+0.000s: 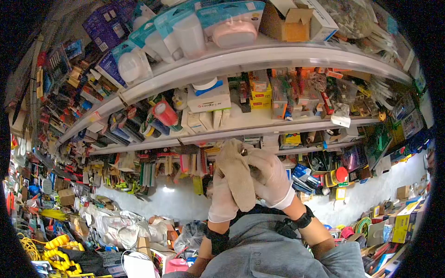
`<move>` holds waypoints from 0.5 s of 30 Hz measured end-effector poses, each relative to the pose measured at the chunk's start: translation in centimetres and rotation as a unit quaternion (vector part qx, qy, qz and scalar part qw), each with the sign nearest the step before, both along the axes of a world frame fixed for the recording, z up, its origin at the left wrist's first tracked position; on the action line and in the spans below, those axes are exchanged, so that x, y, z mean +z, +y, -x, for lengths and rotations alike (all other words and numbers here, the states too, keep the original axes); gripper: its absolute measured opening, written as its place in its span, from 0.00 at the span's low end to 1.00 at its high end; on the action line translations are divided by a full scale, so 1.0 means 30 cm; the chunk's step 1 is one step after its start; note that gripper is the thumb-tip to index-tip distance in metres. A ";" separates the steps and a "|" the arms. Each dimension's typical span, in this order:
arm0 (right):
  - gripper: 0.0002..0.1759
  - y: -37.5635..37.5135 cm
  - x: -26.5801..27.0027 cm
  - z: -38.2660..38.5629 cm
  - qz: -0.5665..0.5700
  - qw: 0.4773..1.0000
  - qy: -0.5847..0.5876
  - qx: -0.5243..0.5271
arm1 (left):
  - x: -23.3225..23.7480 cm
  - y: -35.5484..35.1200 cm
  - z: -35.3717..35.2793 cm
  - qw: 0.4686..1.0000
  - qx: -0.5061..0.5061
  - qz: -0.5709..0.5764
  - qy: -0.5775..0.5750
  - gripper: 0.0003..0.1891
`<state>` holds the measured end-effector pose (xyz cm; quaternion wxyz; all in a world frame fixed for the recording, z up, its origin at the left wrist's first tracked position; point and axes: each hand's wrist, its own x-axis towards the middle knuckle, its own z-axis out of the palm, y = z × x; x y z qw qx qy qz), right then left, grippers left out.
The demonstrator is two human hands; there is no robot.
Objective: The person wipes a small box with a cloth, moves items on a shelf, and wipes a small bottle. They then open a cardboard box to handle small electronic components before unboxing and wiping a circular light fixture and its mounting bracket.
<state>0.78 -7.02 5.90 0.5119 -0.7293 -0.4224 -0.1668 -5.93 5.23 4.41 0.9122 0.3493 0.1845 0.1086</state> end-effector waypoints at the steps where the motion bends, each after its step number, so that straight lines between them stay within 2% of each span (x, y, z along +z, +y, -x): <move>1: 0.30 -0.001 -0.003 0.003 -0.001 1.000 -0.018 -0.001 | -0.013 -0.005 -0.006 0.999 0.018 -0.036 -0.017 0.22; 5: 0.32 -0.012 0.038 0.019 0.050 0.998 -0.032 0.023 | -0.025 0.000 -0.001 0.996 0.013 0.017 -0.086 0.18; 7: 0.34 -0.020 0.041 0.033 0.054 0.998 -0.036 0.018 | -0.045 -0.005 0.014 0.989 0.045 -0.118 -0.073 0.18; 11: 0.34 -0.043 0.031 0.033 0.059 0.997 -0.044 0.010 | -0.129 0.006 0.048 0.990 0.024 -0.039 -0.137 0.22; 12: 0.34 -0.050 0.034 0.031 0.055 0.998 -0.037 0.009 | -0.125 0.012 0.050 0.875 0.063 -0.476 -0.063 0.20; 13: 0.34 -0.055 0.036 0.030 0.051 0.998 -0.032 0.007 | -0.123 0.017 0.049 0.574 0.089 -0.813 0.022 0.19; 14: 0.34 -0.056 0.034 0.030 0.050 0.998 -0.032 0.006 | -0.134 0.020 0.056 0.574 0.089 -0.814 0.021 0.19; 15: 0.34 -0.055 0.032 0.034 0.021 1.000 -0.001 -0.009 | -0.140 0.023 0.065 0.850 0.029 -0.526 -0.028 0.19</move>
